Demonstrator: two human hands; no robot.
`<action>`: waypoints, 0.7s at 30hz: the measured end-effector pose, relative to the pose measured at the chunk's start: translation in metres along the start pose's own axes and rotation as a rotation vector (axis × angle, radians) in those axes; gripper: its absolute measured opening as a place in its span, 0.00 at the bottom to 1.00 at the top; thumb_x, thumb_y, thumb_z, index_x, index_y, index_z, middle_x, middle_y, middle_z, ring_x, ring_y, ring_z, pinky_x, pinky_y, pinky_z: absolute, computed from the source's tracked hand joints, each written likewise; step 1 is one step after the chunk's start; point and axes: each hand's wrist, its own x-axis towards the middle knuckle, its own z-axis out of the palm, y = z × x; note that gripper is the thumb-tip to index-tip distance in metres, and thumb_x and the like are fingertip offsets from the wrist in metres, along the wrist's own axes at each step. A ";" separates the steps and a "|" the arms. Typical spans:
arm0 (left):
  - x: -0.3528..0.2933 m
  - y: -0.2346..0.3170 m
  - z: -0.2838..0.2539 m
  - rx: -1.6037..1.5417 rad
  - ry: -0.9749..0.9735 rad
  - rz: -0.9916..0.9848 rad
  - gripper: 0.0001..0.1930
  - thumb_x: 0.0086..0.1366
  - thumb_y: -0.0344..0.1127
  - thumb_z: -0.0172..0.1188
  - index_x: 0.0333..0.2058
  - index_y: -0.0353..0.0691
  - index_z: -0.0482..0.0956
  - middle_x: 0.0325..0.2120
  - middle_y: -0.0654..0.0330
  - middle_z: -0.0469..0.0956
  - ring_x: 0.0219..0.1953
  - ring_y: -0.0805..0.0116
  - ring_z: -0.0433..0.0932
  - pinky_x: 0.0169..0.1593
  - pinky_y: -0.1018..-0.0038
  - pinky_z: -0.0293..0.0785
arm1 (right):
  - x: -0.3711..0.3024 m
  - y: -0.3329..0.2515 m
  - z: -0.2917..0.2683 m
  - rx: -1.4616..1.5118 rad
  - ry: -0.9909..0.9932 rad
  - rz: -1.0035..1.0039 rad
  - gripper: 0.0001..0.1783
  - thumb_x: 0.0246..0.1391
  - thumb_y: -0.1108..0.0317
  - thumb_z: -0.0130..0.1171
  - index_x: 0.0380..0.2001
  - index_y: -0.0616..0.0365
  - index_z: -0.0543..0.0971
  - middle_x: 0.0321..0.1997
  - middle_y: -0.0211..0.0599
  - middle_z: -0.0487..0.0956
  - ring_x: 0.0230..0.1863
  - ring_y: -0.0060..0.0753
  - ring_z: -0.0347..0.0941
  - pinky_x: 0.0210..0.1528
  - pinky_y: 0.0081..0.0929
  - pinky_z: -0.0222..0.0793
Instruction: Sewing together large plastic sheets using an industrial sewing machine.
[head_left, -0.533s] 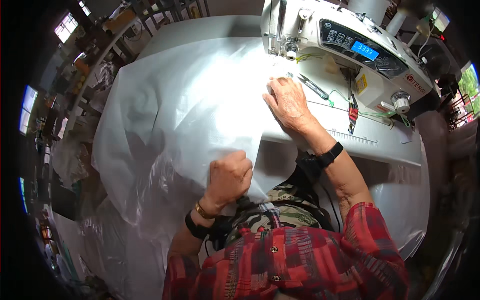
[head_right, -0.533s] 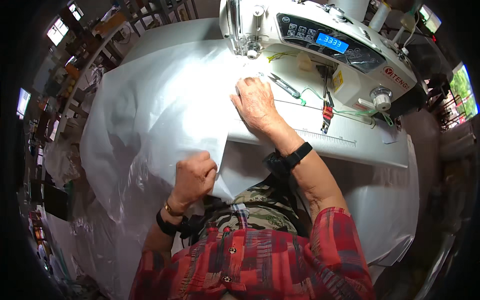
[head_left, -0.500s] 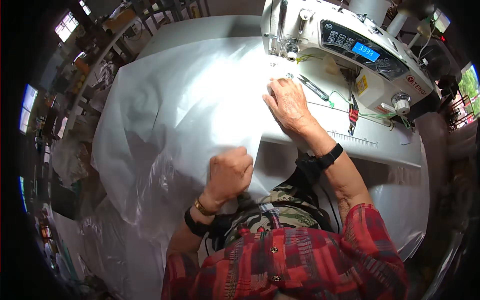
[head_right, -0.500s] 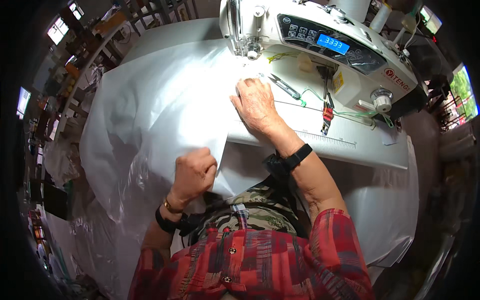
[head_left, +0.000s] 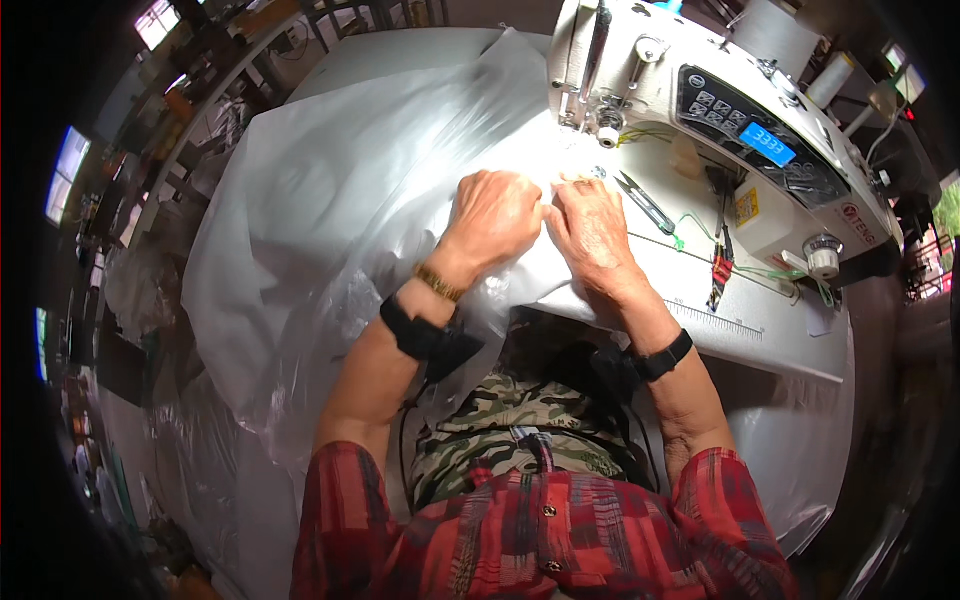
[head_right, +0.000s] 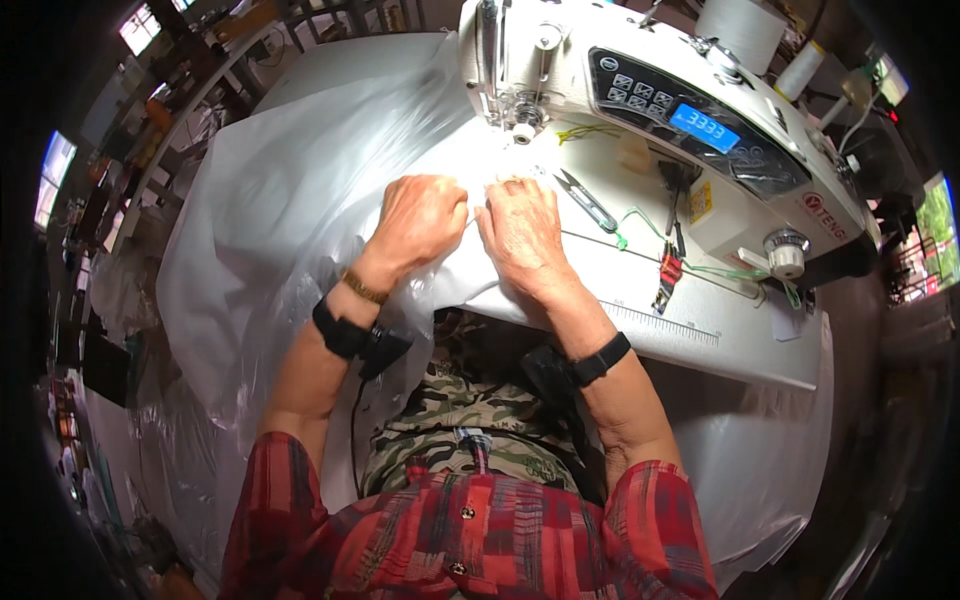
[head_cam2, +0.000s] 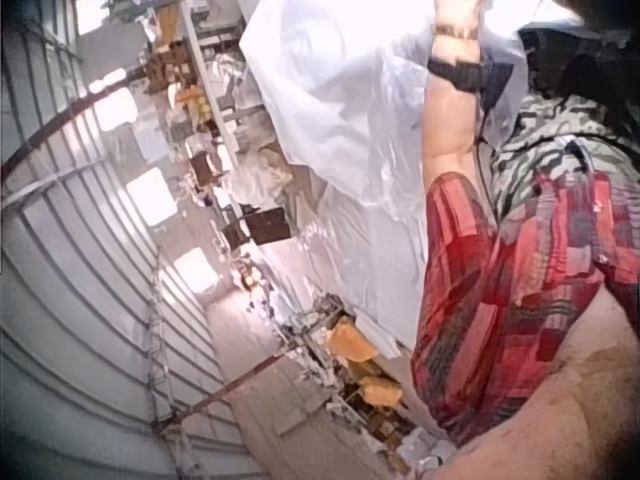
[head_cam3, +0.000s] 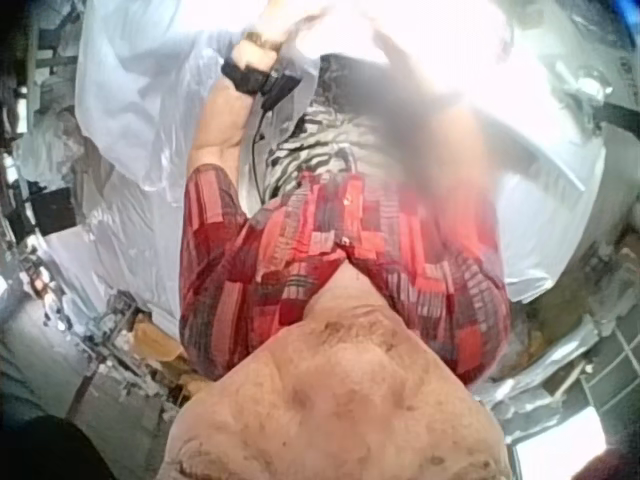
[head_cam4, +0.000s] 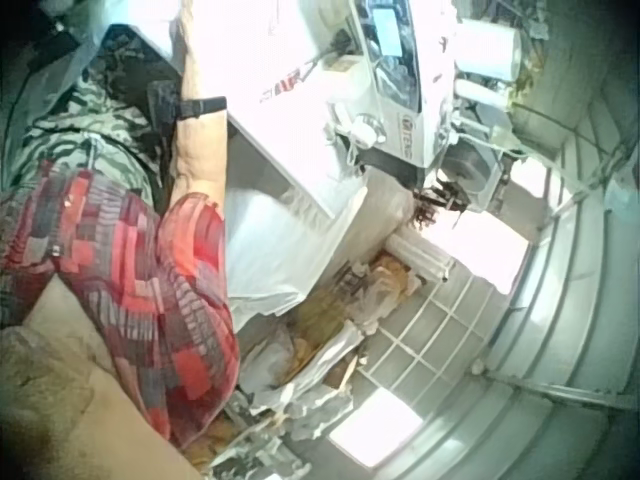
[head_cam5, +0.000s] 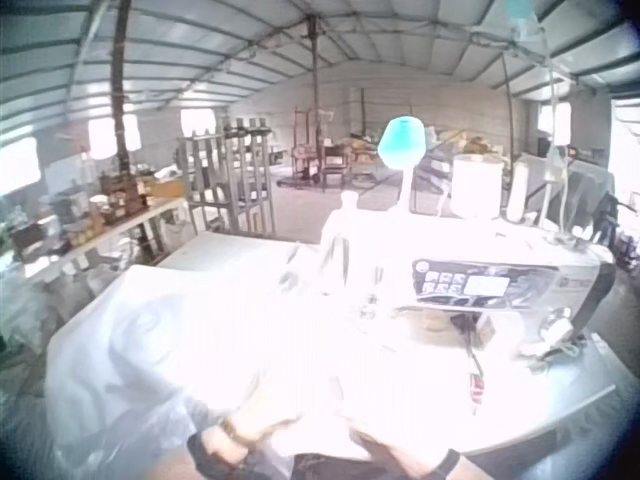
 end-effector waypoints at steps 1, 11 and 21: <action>0.008 -0.002 0.003 -0.014 -0.010 -0.014 0.11 0.52 0.34 0.54 0.18 0.34 0.78 0.21 0.45 0.77 0.27 0.43 0.77 0.34 0.53 0.73 | 0.000 0.001 0.001 0.016 0.011 0.008 0.17 0.55 0.65 0.60 0.45 0.64 0.77 0.47 0.48 0.78 0.55 0.49 0.69 0.58 0.45 0.59; -0.069 0.044 -0.010 -0.251 0.245 -0.020 0.33 0.61 0.41 0.67 0.60 0.31 0.67 0.60 0.40 0.67 0.58 0.43 0.70 0.61 0.59 0.67 | 0.002 0.007 -0.005 0.285 0.023 0.114 0.20 0.54 0.76 0.52 0.52 0.65 0.74 0.50 0.47 0.77 0.51 0.51 0.70 0.55 0.45 0.62; -0.248 0.027 -0.010 -0.131 0.033 -0.231 0.13 0.58 0.29 0.64 0.42 0.37 0.77 0.44 0.54 0.76 0.47 0.53 0.75 0.49 0.61 0.68 | -0.134 -0.051 -0.059 0.419 0.281 0.021 0.22 0.54 0.82 0.49 0.54 0.68 0.73 0.55 0.53 0.77 0.56 0.48 0.75 0.60 0.36 0.68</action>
